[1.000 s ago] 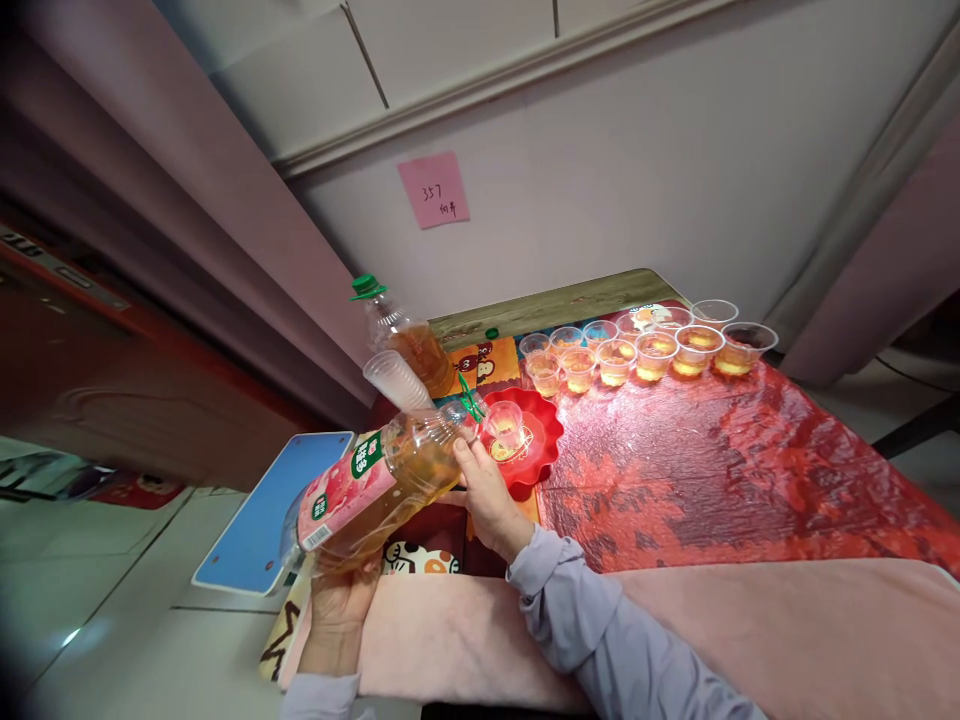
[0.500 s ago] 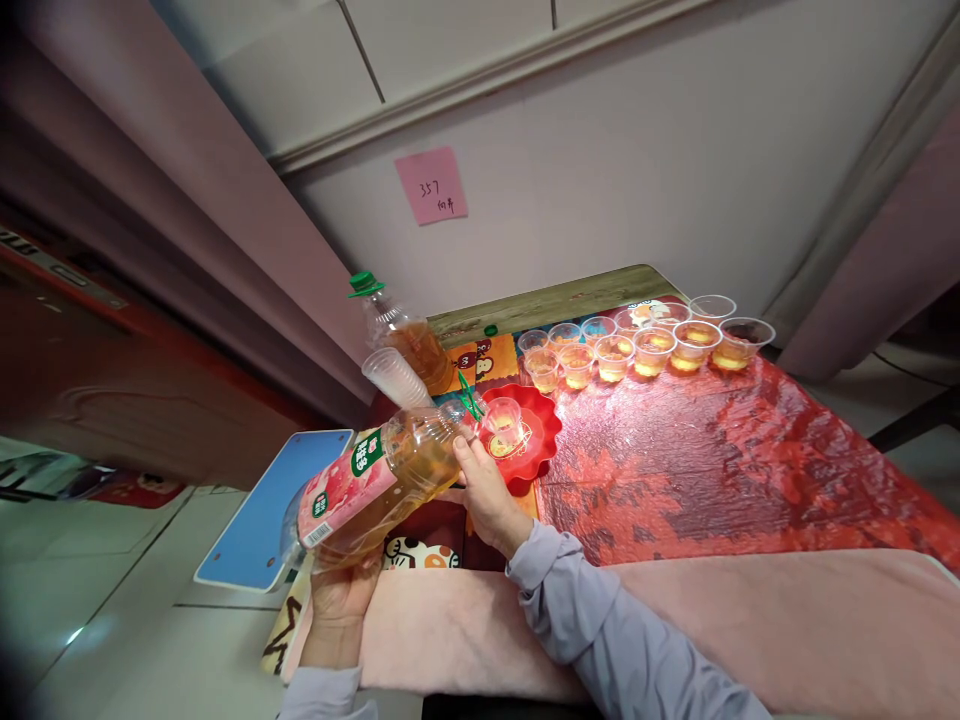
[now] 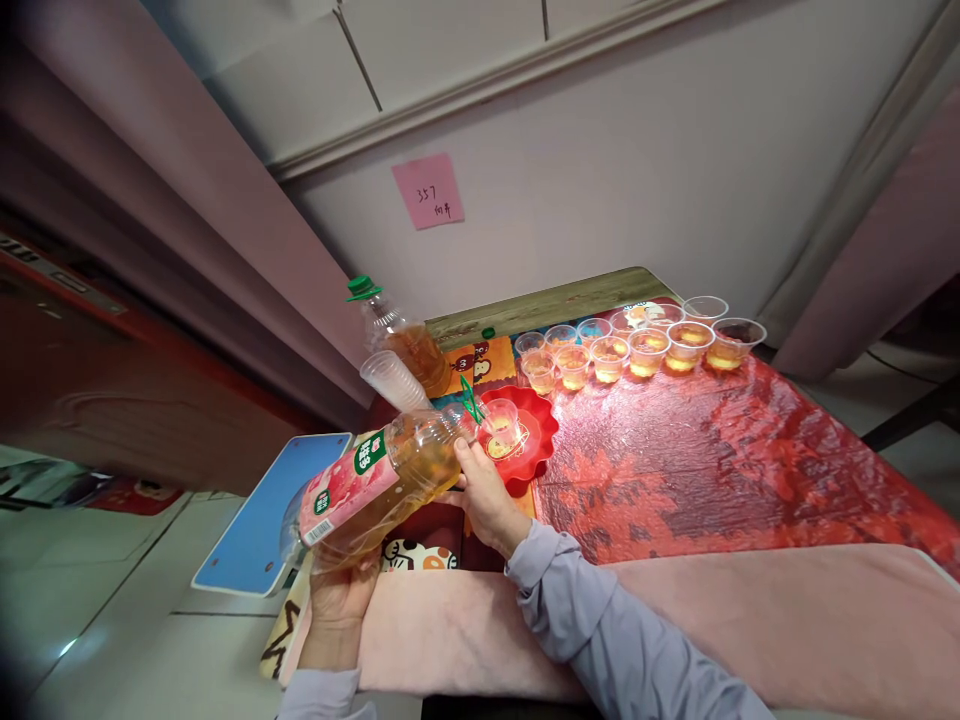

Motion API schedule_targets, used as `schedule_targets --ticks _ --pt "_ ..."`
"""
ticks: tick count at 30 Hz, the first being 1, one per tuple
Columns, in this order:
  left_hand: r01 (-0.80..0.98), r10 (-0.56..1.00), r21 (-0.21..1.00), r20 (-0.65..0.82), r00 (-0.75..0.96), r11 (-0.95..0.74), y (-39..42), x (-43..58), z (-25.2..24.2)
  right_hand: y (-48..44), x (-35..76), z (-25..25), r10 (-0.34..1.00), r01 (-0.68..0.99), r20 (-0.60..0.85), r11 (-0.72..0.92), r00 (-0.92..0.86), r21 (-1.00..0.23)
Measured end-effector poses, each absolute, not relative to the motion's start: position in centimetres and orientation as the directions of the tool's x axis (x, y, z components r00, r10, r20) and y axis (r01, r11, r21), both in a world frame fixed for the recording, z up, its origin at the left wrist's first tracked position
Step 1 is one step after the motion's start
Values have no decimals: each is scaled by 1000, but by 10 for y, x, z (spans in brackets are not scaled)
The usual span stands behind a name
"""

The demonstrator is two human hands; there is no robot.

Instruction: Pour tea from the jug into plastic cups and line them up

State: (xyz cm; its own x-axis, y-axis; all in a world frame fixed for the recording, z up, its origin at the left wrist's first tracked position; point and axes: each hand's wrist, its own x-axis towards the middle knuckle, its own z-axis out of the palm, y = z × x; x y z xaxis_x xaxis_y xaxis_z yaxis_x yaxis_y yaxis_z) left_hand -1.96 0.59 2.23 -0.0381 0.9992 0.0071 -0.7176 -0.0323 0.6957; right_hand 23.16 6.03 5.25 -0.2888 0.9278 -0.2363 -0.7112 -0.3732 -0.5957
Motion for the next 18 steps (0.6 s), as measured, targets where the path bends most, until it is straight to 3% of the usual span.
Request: schedule_targets --ticks 18 --pt "-609 983 782 24 -180 -130 3 -11 30 60 233 53 924 -710 -234 -383 -303 -591"
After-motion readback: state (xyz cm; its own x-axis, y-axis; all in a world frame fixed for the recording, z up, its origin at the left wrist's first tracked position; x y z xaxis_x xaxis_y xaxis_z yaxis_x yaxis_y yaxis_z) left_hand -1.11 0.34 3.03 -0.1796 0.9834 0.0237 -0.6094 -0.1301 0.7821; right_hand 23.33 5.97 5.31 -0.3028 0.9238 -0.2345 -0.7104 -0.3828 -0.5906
